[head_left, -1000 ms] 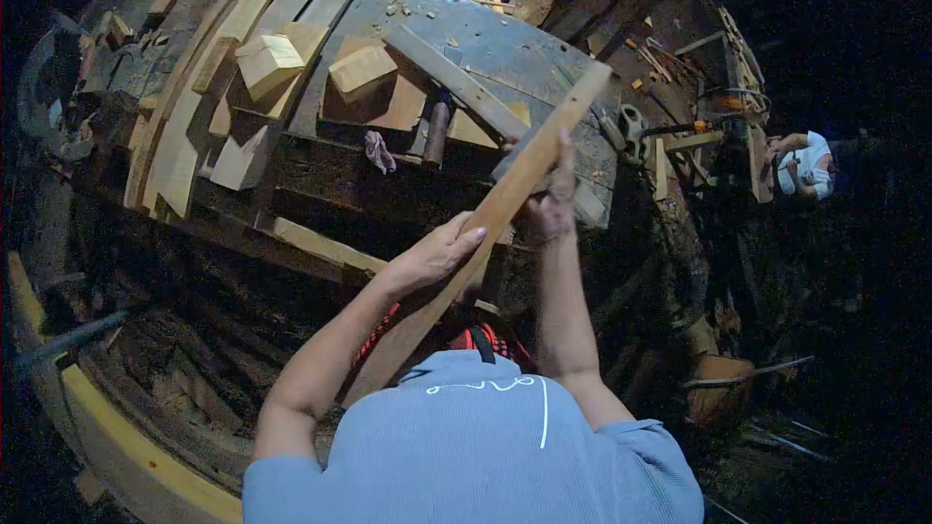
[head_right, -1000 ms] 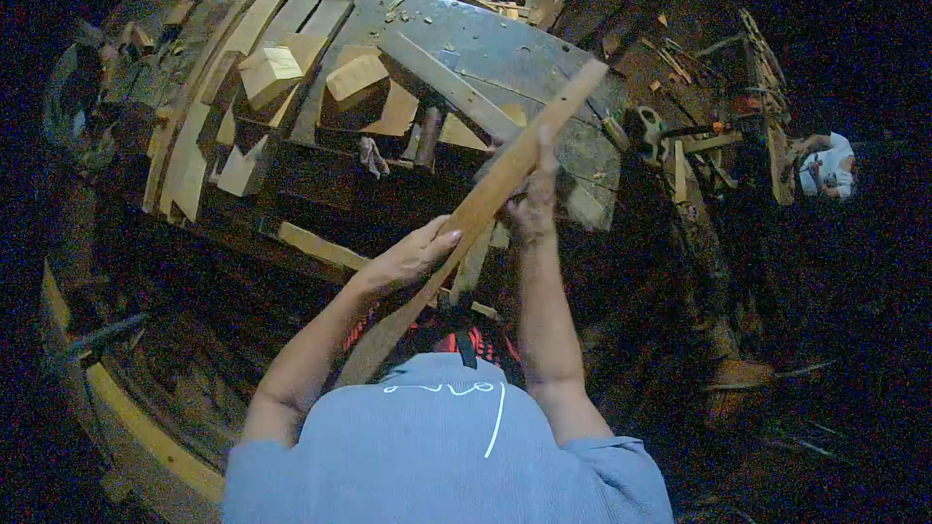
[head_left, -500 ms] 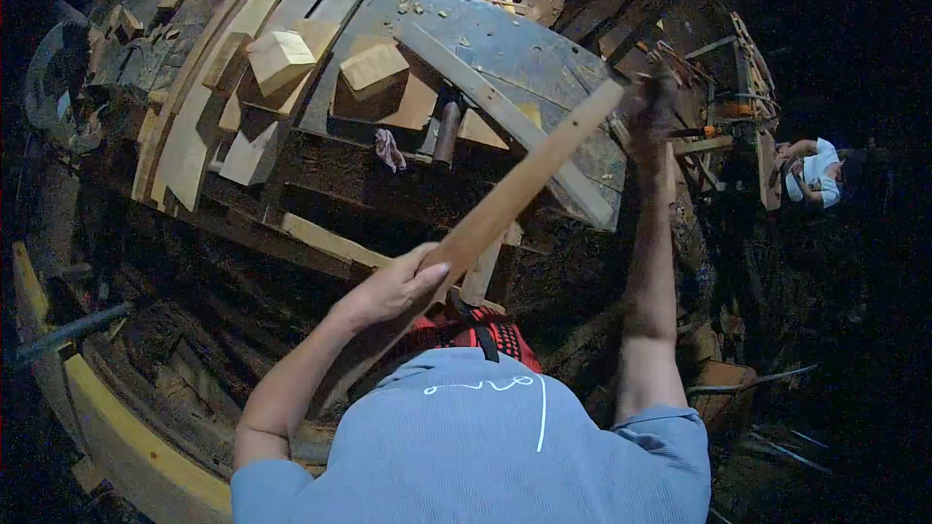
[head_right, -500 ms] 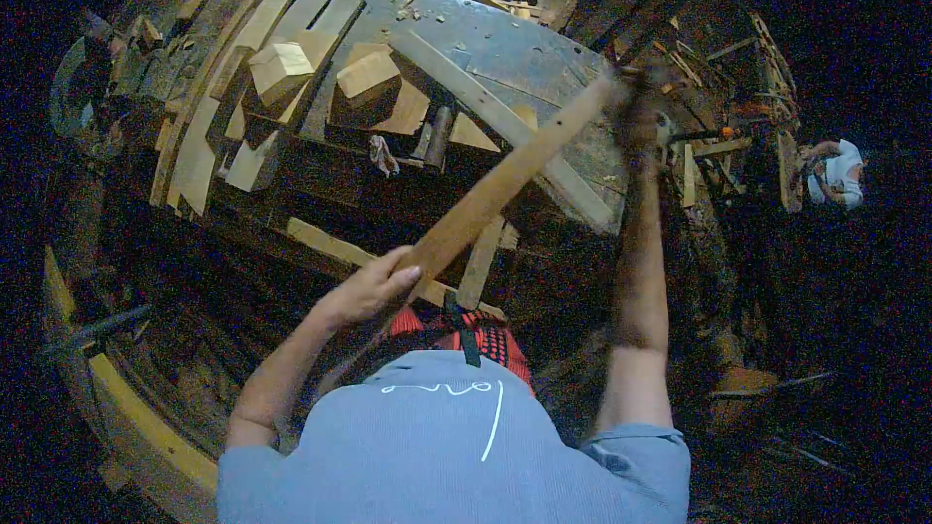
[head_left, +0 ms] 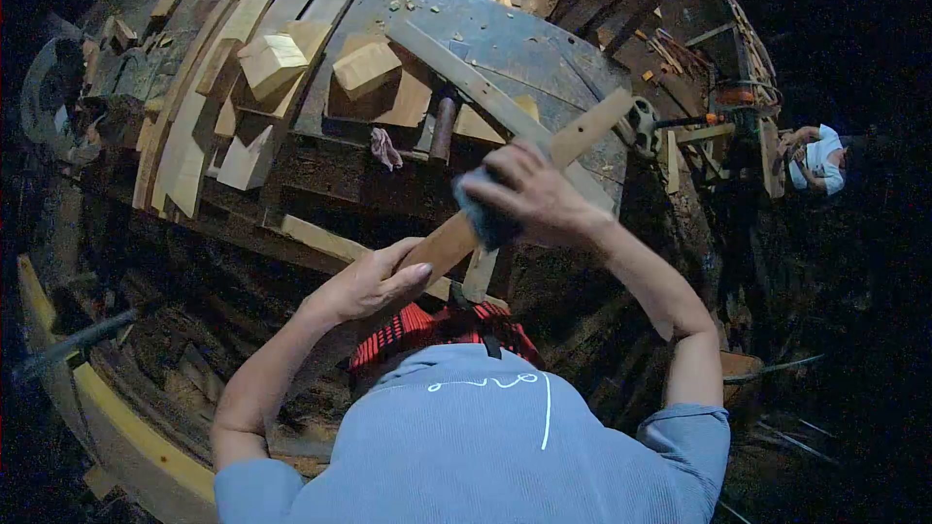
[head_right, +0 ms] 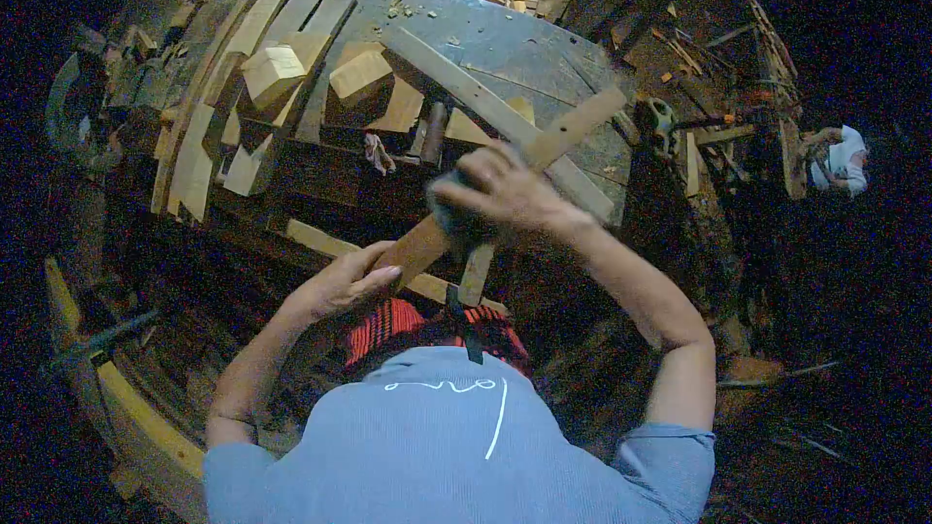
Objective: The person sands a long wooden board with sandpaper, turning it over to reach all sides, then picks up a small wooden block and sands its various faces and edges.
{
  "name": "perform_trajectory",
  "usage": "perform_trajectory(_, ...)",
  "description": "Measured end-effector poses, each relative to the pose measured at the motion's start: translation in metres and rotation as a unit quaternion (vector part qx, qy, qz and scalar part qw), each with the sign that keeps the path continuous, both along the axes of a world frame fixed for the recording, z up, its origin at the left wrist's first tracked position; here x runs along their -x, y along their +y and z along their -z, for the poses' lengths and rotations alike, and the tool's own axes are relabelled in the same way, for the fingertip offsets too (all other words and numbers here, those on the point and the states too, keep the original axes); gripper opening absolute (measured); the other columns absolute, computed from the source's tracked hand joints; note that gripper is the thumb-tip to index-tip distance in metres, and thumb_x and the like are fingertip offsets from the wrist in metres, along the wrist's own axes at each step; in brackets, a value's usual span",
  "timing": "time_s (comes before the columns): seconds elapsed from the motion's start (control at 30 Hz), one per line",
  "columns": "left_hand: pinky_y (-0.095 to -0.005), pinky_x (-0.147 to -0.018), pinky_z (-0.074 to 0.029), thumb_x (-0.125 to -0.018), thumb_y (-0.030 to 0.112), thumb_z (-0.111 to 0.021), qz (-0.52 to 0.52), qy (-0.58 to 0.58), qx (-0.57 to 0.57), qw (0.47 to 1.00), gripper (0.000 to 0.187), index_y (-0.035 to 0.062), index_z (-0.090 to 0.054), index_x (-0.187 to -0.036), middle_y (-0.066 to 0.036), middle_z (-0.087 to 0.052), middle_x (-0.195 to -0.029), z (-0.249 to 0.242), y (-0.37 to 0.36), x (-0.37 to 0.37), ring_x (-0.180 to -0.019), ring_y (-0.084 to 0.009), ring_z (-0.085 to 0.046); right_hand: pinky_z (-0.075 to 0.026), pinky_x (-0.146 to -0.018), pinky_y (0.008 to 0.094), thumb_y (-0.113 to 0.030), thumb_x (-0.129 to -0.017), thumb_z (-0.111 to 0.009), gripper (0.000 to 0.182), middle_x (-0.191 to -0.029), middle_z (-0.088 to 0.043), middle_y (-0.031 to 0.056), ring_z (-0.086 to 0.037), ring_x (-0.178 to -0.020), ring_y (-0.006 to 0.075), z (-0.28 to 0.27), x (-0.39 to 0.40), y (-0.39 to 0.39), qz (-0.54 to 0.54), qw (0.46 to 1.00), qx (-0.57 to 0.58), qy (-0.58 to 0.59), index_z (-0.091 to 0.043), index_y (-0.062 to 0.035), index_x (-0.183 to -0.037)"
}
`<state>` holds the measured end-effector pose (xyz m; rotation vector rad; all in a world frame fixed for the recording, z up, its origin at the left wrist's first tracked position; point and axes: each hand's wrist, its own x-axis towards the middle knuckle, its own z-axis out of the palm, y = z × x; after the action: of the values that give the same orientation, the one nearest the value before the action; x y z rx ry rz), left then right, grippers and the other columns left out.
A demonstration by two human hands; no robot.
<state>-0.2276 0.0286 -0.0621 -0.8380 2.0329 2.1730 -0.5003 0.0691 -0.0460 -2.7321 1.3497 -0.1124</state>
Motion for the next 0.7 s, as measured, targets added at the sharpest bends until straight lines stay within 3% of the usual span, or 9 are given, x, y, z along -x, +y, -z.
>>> perform_trajectory(0.1,-0.0289,-0.086,-0.039,-0.089,0.027,-0.047,0.027,-0.022,0.006,0.999,0.043,-0.0007,-0.039,-0.121,-0.009,-0.054,-0.104,-0.007,0.002,-0.001,-0.096,-0.0148,-0.05,-0.03,-0.095,0.0465,-0.01,-0.077,-0.04,0.052,-0.105,-0.043,0.0137,-0.043,-0.104,0.0288,0.01,-0.034,0.013,-0.047,0.996,0.04,-0.059,-0.037,-0.0239,-0.127)
perform_trajectory(0.17,-0.0291,-0.086,-0.038,-0.089,0.027,-0.047,0.031,-0.039,0.028,0.998,0.042,-0.0006,-0.04,-0.12,-0.009,-0.054,-0.105,-0.007,0.004,-0.002,-0.096,-0.0149,-0.049,-0.03,-0.095,0.0456,-0.012,-0.076,-0.043,0.05,-0.106,-0.043,0.0131,-0.043,-0.104,0.0285,0.004,-0.025,0.01,-0.061,0.996,0.031,-0.05,-0.039,-0.0237,-0.125)
perform_trajectory(0.23,-0.0295,-0.087,-0.038,-0.089,0.027,-0.047,0.007,-0.01,-0.007,1.0,0.043,-0.0008,-0.04,-0.12,-0.01,-0.053,-0.107,0.001,0.007,-0.008,-0.099,-0.0153,-0.049,-0.029,-0.096,0.0452,-0.017,-0.068,-0.056,0.059,-0.106,-0.043,0.0125,-0.043,-0.104,0.0289,0.018,0.009,0.0,-0.04,0.998,0.034,-0.035,-0.04,-0.0229,-0.124)
perform_trajectory(0.3,-0.0315,-0.084,-0.04,-0.089,0.031,-0.046,-0.01,-0.004,0.008,1.0,0.044,0.0003,-0.041,-0.12,-0.013,-0.055,-0.103,0.001,0.008,-0.014,-0.096,-0.0192,-0.052,-0.03,-0.094,0.0455,-0.023,-0.044,-0.073,0.084,-0.106,-0.043,0.0123,-0.041,-0.106,0.0307,0.004,0.033,-0.006,0.061,0.997,0.004,-0.036,-0.042,-0.0208,-0.122)
perform_trajectory(0.43,-0.0327,-0.081,-0.042,-0.089,0.033,-0.045,-0.012,-0.005,0.002,1.0,0.045,0.0017,-0.042,-0.12,-0.016,-0.058,-0.1,-0.004,0.004,-0.014,-0.093,-0.0219,-0.055,-0.03,-0.095,0.0461,-0.022,-0.058,-0.066,0.072,-0.106,-0.042,0.0131,-0.04,-0.106,0.032,0.0,0.012,0.0,0.02,1.0,-0.021,-0.01,-0.04,-0.0206,-0.125)
perform_trajectory(0.5,-0.0323,-0.082,-0.041,-0.089,0.033,-0.045,-0.011,0.002,0.002,1.0,0.045,0.0016,-0.041,-0.12,-0.016,-0.058,-0.1,-0.001,0.006,-0.013,-0.093,-0.0211,-0.055,-0.029,-0.096,0.0478,-0.015,-0.073,-0.049,0.055,-0.106,-0.041,0.0136,-0.04,-0.106,0.0307,0.007,-0.021,0.006,-0.055,0.997,0.021,-0.047,-0.038,-0.0244,-0.127)
perform_trajectory(0.63,-0.0319,-0.083,-0.041,-0.089,0.033,-0.045,-0.017,-0.009,0.026,0.999,0.046,0.0015,-0.04,-0.121,-0.016,-0.057,-0.1,-0.014,0.005,-0.017,-0.094,-0.0204,-0.054,-0.026,-0.098,0.0482,-0.018,-0.069,-0.056,0.061,-0.109,-0.041,0.013,-0.04,-0.107,0.0293,-0.001,-0.011,-0.001,-0.058,0.997,-0.004,-0.06,-0.038,-0.0258,-0.126)
perform_trajectory(0.67,-0.0319,-0.083,-0.041,-0.089,0.033,-0.045,-0.019,-0.01,0.025,0.999,0.046,0.0015,-0.04,-0.121,-0.016,-0.057,-0.1,-0.016,0.005,-0.02,-0.094,-0.0204,-0.054,-0.026,-0.098,0.0481,-0.019,-0.063,-0.063,0.066,-0.109,-0.042,0.0119,-0.041,-0.107,0.0286,-0.008,0.003,-0.003,0.011,0.999,-0.048,-0.009,-0.04,-0.0256,-0.125)
perform_trajectory(0.7,-0.0319,-0.084,-0.04,-0.089,0.033,-0.045,-0.023,-0.018,0.026,0.999,0.046,0.0017,-0.04,-0.122,-0.016,-0.057,-0.101,-0.016,0.004,-0.023,-0.095,-0.0205,-0.054,-0.028,-0.095,0.0479,-0.019,-0.058,-0.066,0.07,-0.107,-0.043,0.0111,-0.042,-0.106,0.0288,0.002,0.023,-0.01,0.027,0.999,0.023,-0.029,-0.041,-0.0253,-0.123)
